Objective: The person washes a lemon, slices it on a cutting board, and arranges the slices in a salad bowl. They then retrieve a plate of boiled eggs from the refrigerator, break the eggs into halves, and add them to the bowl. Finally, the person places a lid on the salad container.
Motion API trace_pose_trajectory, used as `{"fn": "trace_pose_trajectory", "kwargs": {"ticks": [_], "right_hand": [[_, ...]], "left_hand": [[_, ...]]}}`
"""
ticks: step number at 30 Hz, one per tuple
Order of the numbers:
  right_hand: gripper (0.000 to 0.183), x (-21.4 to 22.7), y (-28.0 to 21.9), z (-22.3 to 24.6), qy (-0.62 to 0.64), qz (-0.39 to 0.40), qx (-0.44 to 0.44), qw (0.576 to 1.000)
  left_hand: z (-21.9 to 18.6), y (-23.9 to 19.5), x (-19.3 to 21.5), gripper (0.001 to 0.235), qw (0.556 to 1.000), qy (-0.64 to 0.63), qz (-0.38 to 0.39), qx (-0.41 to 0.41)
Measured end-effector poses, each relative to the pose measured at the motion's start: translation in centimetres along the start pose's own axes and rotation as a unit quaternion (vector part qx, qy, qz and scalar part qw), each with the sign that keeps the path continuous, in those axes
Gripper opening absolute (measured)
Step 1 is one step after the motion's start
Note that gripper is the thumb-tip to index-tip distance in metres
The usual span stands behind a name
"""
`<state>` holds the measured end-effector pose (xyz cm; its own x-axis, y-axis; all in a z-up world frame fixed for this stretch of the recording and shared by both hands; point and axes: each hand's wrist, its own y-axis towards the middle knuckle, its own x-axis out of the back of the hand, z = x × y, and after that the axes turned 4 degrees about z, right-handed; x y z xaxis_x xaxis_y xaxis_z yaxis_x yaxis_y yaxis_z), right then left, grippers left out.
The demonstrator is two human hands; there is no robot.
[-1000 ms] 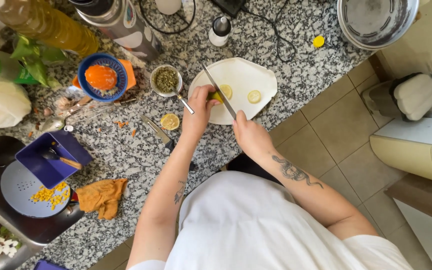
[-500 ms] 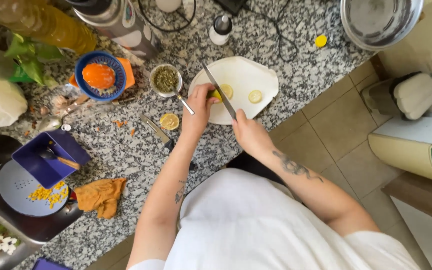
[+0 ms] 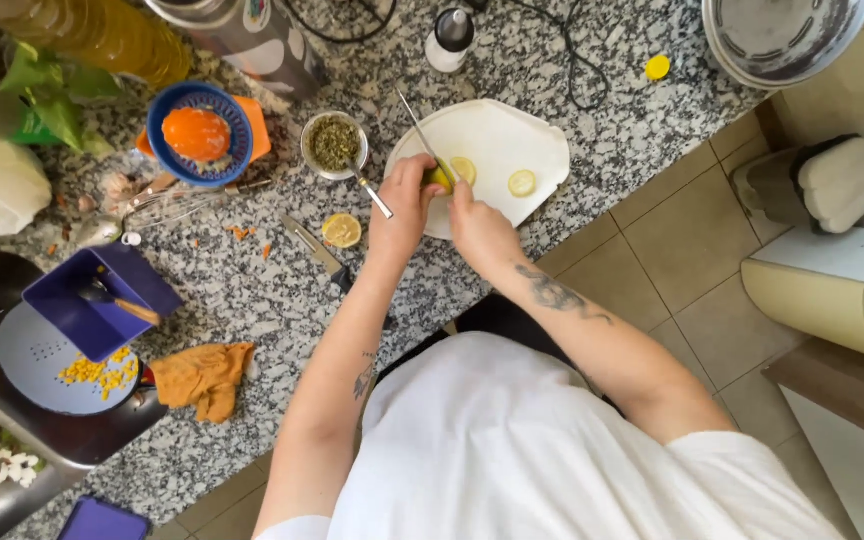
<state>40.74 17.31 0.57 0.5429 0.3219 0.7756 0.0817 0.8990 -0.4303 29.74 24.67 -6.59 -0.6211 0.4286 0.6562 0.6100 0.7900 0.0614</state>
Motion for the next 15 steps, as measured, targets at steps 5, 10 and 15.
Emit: {"fn": "trace_pose_trajectory", "kwargs": {"ticks": [5,10,15], "right_hand": [[0.024,-4.1,-1.6,-3.4,-0.038,0.0,-0.023,0.999],[0.021,-3.8,-0.3,-2.3,-0.002,-0.053,0.019,0.998],[0.023,-3.5,-2.8,-4.0,-0.016,0.005,-0.028,0.999]], "left_hand": [[0.3,0.4,-0.4,0.032,1.0,-0.008,-0.009,0.0],[-0.1,-0.4,0.4,0.033,1.0,0.0,-0.018,-0.02],[-1.7,-0.8,0.9,0.026,0.999,0.0,-0.036,-0.04]]}}
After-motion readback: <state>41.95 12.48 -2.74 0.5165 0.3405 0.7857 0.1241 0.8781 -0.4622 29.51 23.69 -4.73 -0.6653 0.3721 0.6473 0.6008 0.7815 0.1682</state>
